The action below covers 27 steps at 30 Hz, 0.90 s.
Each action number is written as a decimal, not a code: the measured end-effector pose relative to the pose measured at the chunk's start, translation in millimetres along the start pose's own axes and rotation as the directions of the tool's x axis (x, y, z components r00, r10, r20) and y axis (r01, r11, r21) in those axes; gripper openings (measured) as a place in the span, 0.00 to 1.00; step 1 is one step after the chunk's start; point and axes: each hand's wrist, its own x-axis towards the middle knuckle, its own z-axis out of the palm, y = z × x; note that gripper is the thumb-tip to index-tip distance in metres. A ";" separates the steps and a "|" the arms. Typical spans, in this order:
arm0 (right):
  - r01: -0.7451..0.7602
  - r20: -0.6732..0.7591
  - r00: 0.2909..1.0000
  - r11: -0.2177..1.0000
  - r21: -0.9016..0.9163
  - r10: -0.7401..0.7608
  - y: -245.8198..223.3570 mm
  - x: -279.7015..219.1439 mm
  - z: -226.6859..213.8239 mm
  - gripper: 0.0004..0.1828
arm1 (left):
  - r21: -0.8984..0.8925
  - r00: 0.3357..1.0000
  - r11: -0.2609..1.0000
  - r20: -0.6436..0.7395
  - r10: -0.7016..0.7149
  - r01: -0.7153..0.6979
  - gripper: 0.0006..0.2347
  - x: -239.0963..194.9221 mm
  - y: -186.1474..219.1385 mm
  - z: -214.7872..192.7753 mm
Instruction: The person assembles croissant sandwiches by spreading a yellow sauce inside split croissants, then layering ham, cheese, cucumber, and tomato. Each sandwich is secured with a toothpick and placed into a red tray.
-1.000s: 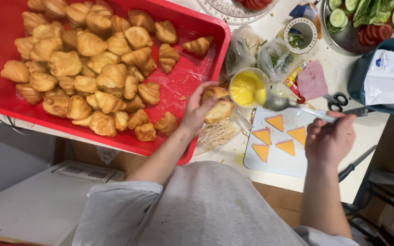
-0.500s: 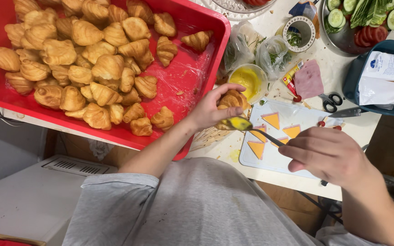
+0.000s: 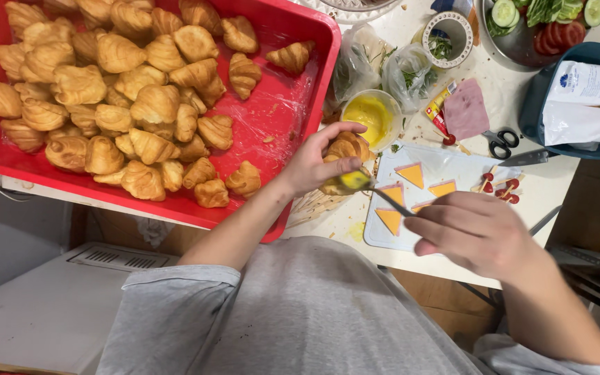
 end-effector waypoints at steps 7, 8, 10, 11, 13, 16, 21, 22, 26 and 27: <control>-0.048 0.026 0.999 0.997 0.056 0.046 -1.0 -5.3 -9.3 0.17 | 0.006 1.000 1.000 0.011 0.004 -0.004 0.30 -0.5 -0.1 -4.5; -0.034 0.017 0.999 0.999 0.032 0.034 -0.1 -4.4 -8.7 0.16 | 0.003 1.000 1.000 0.006 -0.001 0.001 0.29 -0.9 -0.1 -4.8; -0.011 0.000 1.000 1.000 -0.016 0.011 1.6 -1.7 -1.7 0.16 | -0.006 1.000 1.000 -0.002 -0.010 0.010 0.29 -1.3 -1.0 -4.3; -0.016 0.016 1.000 1.000 -0.013 0.016 1.4 -1.0 2.1 0.16 | -0.036 1.000 0.999 0.003 -0.024 0.024 0.29 -1.2 -1.8 -3.7; -0.022 0.044 0.999 1.000 -0.008 0.022 0.8 -0.8 3.5 0.16 | -0.091 0.999 0.995 0.012 -0.051 0.052 0.28 -0.5 -1.4 -4.9; -0.022 0.028 0.999 0.998 -0.060 0.024 -1.6 -2.1 -2.1 0.16 | -0.046 1.000 0.999 0.010 0.004 -0.004 0.26 0.9 0.6 -8.0; 0.007 0.006 1.000 1.000 -0.020 -0.007 -2.2 2.3 1.7 0.16 | -0.047 1.000 0.999 -0.003 -0.025 0.025 0.27 2.2 0.0 -8.8; 0.021 -0.003 1.000 1.000 -0.015 -0.021 -1.6 3.8 6.1 0.17 | -0.059 0.999 0.997 -0.004 -0.044 0.044 0.27 2.7 -0.7 -8.1; 0.018 -0.007 1.000 0.997 0.070 -0.017 -3.6 5.4 8.8 0.18 | -0.030 1.000 0.999 -0.008 -0.014 0.014 0.27 2.0 -1.1 -7.0; 0.006 -0.007 1.000 0.996 0.092 -0.005 -5.5 4.0 3.8 0.18 | -0.009 1.000 1.000 -0.010 -0.001 0.001 0.27 1.3 -0.7 -7.5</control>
